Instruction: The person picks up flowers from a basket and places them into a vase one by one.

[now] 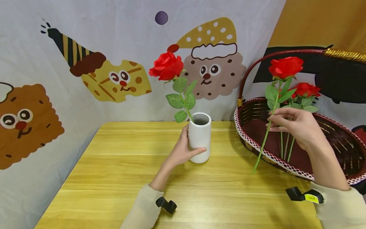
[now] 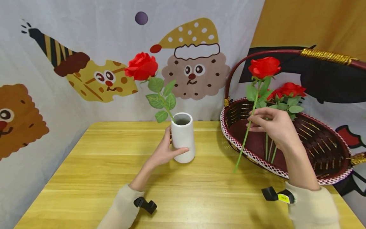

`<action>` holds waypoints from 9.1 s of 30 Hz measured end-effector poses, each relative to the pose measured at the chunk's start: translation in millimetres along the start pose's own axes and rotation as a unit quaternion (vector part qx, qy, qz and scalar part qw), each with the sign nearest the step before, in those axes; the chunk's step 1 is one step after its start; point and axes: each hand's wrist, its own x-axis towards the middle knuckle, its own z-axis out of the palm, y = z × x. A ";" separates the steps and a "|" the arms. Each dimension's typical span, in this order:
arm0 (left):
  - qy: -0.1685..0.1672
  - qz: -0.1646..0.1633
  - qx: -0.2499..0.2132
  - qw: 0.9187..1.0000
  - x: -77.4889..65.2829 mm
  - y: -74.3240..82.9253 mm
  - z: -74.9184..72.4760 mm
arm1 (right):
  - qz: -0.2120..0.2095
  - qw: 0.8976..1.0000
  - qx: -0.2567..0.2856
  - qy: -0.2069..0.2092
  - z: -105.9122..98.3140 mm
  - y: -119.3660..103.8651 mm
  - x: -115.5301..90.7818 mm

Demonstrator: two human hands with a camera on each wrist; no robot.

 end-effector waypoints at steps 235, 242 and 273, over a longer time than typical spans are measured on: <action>-0.007 -0.021 0.028 0.999 6.5 -21.0 0.5 | -0.144 0.977 -0.158 0.004 107.6 -36.6 18.4; -0.007 -0.022 0.021 1.000 6.3 -20.5 0.0 | -0.156 0.972 -0.172 0.028 88.6 -36.1 16.3; -0.009 -0.024 0.031 0.999 5.3 -21.3 0.1 | -0.044 0.976 -0.139 0.159 -19.2 -26.0 9.7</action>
